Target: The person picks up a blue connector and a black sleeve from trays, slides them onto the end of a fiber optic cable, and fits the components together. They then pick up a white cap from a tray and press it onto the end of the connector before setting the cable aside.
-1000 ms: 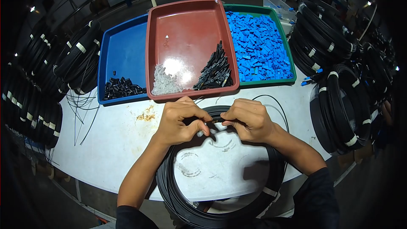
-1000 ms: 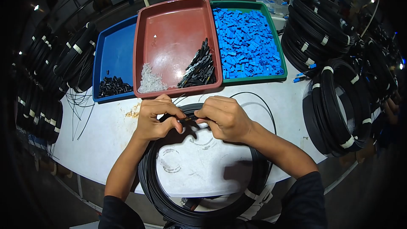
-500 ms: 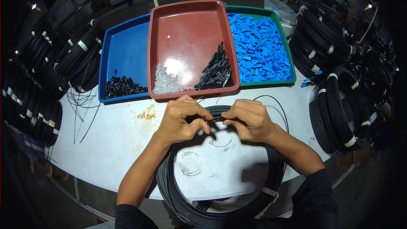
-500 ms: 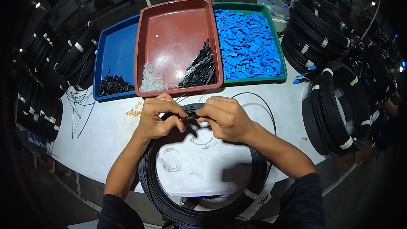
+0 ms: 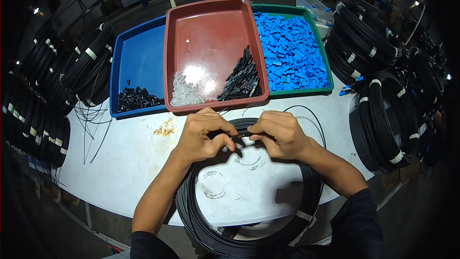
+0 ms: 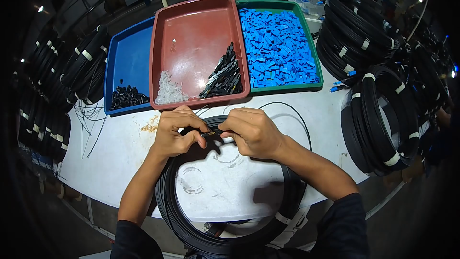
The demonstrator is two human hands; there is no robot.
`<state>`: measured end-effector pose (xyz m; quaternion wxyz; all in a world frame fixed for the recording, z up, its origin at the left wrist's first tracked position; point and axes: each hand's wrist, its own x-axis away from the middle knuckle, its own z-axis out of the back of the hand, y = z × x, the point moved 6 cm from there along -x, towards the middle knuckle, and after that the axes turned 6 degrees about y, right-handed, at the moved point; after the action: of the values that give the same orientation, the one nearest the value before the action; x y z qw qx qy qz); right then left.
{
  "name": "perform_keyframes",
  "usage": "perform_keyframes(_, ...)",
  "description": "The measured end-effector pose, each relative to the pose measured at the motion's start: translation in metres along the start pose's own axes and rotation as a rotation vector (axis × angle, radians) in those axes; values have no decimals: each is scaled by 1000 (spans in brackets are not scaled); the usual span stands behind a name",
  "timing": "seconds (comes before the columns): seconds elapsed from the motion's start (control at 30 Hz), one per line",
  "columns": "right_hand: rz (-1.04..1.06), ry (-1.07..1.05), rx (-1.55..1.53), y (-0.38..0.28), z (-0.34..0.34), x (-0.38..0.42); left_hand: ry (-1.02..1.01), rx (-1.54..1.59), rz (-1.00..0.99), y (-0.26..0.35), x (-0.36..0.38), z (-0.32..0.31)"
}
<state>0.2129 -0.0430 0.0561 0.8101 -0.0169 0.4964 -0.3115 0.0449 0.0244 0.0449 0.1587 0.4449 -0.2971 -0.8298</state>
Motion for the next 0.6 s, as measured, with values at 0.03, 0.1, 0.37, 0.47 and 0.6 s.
perform_keyframes(0.03,1,1,0,0,0,0,-1,-1,-1,0,0,-1)
perform_keyframes(0.1,-1,5,1,1,1,0,36,21,-15,-1,0,0)
perform_keyframes(0.37,-14,-11,12,1,0,0,15,12,-11,-1,1,0)
perform_keyframes(0.47,-21,-14,10,1,0,0,10,16,-3,-1,0,-1)
perform_keyframes(0.6,-39,-17,7,1,1,1,12,46,13,-1,0,-1)
